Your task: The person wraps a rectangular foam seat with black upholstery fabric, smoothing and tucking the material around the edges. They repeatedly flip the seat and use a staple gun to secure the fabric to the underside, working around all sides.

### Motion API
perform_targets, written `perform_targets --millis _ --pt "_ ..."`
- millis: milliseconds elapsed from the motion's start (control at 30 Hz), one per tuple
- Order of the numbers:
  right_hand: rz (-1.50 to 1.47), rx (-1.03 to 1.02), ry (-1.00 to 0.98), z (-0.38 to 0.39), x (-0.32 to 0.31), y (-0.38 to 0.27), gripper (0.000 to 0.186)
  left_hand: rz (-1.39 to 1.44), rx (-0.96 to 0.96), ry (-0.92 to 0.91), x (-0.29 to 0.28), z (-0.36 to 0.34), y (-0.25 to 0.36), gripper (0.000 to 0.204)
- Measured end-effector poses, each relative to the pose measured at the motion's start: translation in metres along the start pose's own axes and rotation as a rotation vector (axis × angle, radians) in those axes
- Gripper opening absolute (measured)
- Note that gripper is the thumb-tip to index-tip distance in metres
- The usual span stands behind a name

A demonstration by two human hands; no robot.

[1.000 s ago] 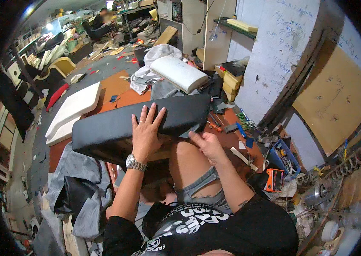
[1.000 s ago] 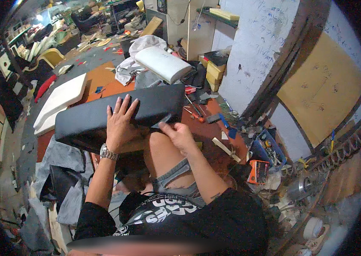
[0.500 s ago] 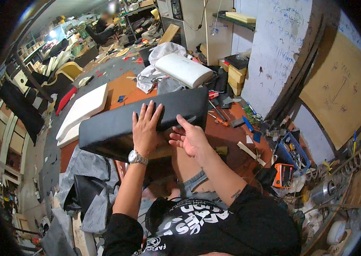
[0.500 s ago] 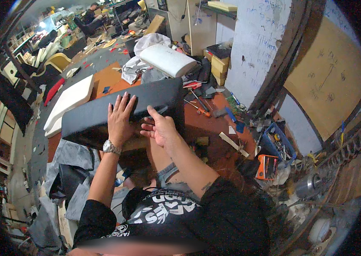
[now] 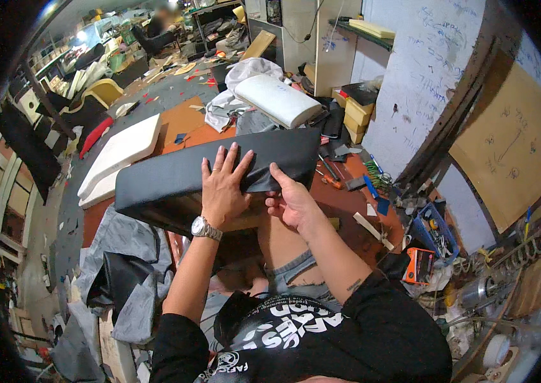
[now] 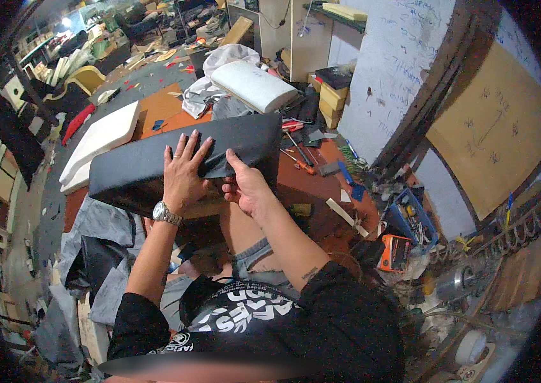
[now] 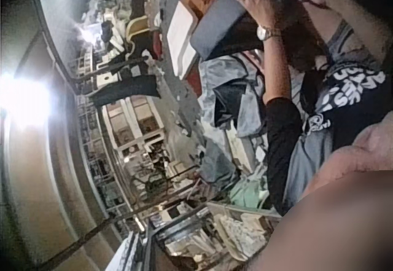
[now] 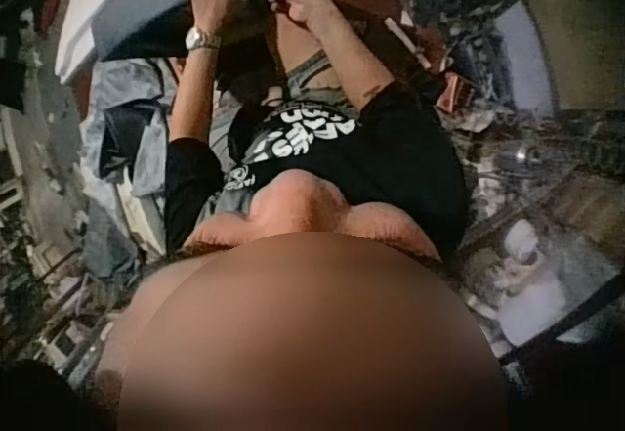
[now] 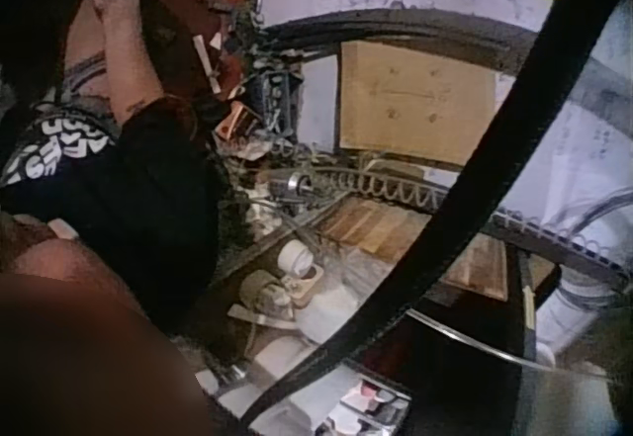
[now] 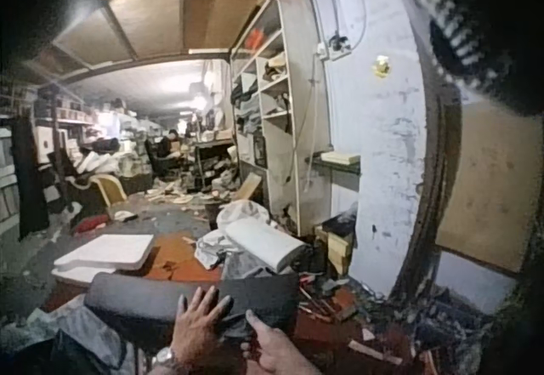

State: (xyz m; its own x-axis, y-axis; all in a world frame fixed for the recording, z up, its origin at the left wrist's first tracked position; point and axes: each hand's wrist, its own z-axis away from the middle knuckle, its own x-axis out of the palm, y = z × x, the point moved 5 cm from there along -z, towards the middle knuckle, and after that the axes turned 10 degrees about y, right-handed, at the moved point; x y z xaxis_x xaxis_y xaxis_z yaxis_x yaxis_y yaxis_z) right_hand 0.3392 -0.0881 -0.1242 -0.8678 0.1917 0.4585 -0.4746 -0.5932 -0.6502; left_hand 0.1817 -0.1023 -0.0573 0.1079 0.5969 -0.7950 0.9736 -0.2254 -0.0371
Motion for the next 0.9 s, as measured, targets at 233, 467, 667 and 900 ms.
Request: perform_targets --millis 233,467,667,900 --pt "-0.085 -0.245 -0.18 0.007 0.018 -0.002 0.032 0.097 -0.014 0.08 0.008 0.0 -0.005 0.082" --pt "-0.022 -0.487 -0.165 0.009 0.01 0.003 0.041 0.073 0.064 0.219 0.018 0.003 -0.014 0.064" --pt "0.325 -0.621 0.124 0.0 -0.024 0.017 0.048 0.154 0.068 0.085 0.004 0.003 -0.008 0.079" --pt "0.676 -0.598 0.22 -0.014 -0.042 0.029 0.06 0.779 -0.247 -0.632 0.041 -0.121 -0.046 0.078"
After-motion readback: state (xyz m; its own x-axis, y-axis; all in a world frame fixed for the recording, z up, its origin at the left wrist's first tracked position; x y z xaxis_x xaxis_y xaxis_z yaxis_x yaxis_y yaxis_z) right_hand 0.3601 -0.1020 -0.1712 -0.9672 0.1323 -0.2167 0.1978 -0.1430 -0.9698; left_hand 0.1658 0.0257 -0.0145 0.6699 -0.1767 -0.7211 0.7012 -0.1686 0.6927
